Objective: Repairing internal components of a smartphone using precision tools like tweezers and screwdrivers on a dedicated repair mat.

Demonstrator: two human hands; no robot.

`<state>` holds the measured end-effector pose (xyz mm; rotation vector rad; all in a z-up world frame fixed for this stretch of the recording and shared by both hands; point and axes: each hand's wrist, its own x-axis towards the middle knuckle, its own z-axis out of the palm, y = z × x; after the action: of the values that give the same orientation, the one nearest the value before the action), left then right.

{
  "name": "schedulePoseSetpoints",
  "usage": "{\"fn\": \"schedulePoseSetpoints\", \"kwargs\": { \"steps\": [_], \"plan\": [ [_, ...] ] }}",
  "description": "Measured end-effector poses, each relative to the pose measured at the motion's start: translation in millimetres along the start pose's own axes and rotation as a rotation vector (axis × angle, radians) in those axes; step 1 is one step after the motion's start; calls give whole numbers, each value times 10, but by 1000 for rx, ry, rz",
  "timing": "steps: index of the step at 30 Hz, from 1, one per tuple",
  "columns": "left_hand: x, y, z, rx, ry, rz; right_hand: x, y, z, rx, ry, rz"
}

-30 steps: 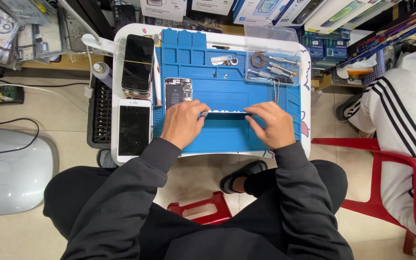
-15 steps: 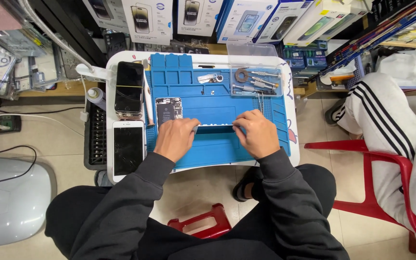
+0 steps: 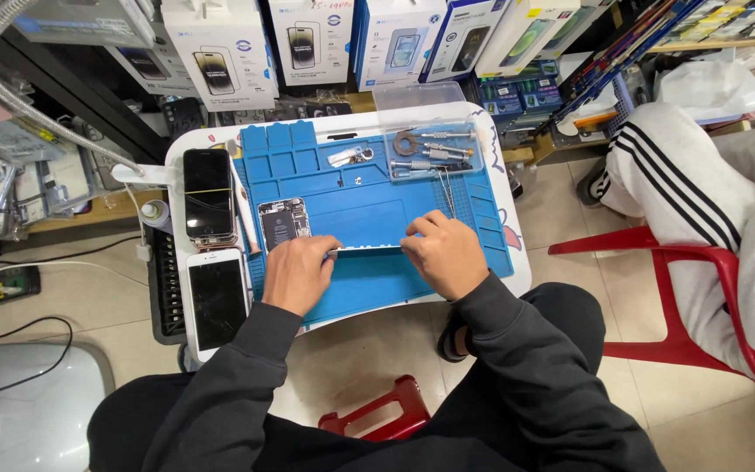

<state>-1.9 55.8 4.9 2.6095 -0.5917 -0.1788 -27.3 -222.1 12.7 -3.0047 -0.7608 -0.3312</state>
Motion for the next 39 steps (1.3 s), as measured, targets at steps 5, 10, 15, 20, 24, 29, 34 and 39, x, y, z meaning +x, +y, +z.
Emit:
{"fn": "schedulePoseSetpoints", "kwargs": {
  "steps": [5,10,15,20,24,29,34,39],
  "plan": [
    [76,15,-14,9,37,4,90,81,-162,0,19,-60],
    [139,-21,115,56,80,2,341,393,-97,-82,-34,-170],
    [115,16,49,36,115,-12,572,452,-171,152,-156,-192],
    [131,-23,82,29,66,-22,590,568,-233,330,-251,-150],
    [158,17,32,26,56,-10,621,596,-204,392,-280,-134],
    [181,193,-23,-79,138,66,629,557,-224,363,-252,-181],
    [256,219,182,-177,220,102,656,491,-242,402,-222,-204],
    [321,228,283,-283,205,86,732,668,-41,567,-105,-89]
  ]
}}
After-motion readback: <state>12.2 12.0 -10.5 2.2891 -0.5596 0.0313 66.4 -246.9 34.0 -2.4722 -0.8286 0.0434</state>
